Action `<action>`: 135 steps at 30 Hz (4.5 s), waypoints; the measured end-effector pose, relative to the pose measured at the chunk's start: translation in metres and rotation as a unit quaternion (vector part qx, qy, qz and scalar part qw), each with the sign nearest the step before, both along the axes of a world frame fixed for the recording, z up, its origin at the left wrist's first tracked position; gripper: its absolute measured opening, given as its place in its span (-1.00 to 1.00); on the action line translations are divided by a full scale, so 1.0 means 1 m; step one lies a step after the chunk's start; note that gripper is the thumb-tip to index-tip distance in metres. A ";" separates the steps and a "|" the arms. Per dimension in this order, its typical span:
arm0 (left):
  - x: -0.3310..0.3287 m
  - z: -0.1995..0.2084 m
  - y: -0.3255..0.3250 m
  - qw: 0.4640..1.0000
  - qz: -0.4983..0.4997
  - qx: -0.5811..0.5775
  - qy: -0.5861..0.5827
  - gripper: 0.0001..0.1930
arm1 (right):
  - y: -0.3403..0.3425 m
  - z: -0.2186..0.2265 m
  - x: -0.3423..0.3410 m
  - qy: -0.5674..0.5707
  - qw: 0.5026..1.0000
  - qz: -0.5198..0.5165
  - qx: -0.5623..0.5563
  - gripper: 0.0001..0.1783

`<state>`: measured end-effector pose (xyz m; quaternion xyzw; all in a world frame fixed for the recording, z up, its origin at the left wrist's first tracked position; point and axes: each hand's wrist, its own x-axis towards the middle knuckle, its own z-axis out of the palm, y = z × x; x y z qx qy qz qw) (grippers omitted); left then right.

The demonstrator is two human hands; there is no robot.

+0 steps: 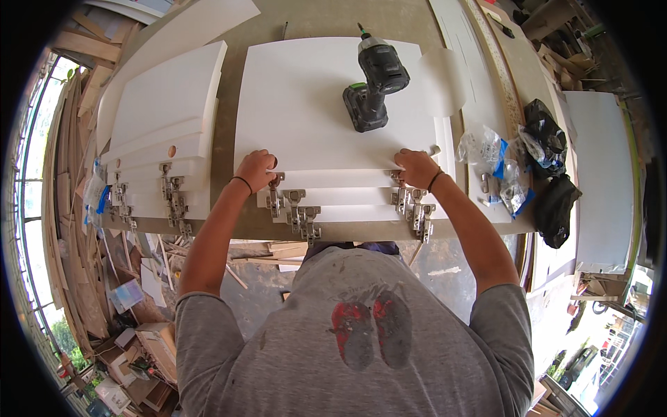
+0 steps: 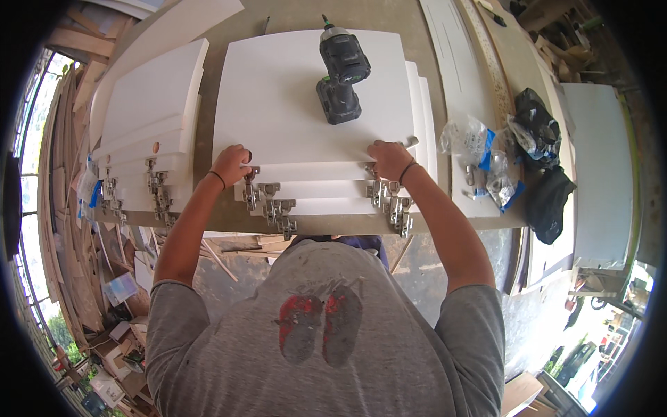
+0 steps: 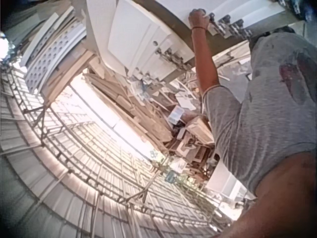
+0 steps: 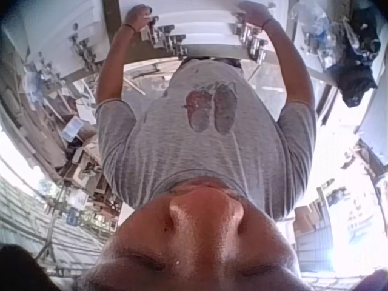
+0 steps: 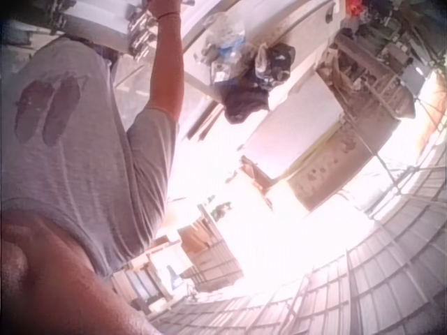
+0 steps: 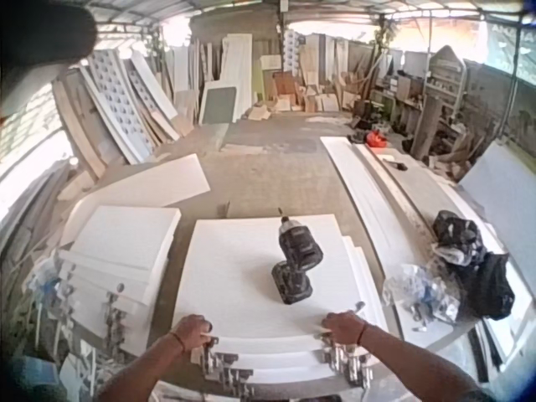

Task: The person assembles a cabinet door by inserting hinges into pre-drilled holes, retrieving screws from a plastic bag, and driving the screws using a power drill.

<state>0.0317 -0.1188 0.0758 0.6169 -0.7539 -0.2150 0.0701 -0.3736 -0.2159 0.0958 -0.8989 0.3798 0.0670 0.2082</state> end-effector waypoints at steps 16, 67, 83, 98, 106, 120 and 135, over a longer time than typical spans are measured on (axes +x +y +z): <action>0.001 0.001 0.003 1.000 0.009 -0.018 0.011 -0.79 | -0.013 -0.003 -0.001 0.072 0.995 0.069 -0.015 -0.81; 0.000 0.003 0.006 0.999 0.010 -0.004 -0.052 -0.87 | 0.030 0.005 -0.010 -0.079 0.987 -0.108 -0.087 -0.83; -0.006 0.005 -0.005 0.994 -0.045 -0.024 -0.096 -0.82 | 0.080 0.004 -0.069 -0.303 0.869 -0.381 -0.086 -0.85; -0.014 0.006 0.019 0.995 0.065 -0.047 -0.058 -0.80 | 0.089 -0.071 -0.226 -0.238 0.756 -0.588 -0.163 -0.86; -0.081 0.039 0.029 0.961 0.188 -0.159 0.124 -0.82 | 0.016 -0.086 -0.253 -0.211 0.811 -0.504 -0.209 -0.76; -0.176 0.051 0.022 0.947 0.184 -0.166 0.204 -0.87 | -0.009 -0.033 -0.231 0.035 0.868 -0.495 -0.009 -0.27; -0.208 0.061 0.014 0.938 0.158 -0.147 0.270 -0.86 | -0.024 -0.061 -0.261 -0.102 0.882 -0.459 -0.036 -0.86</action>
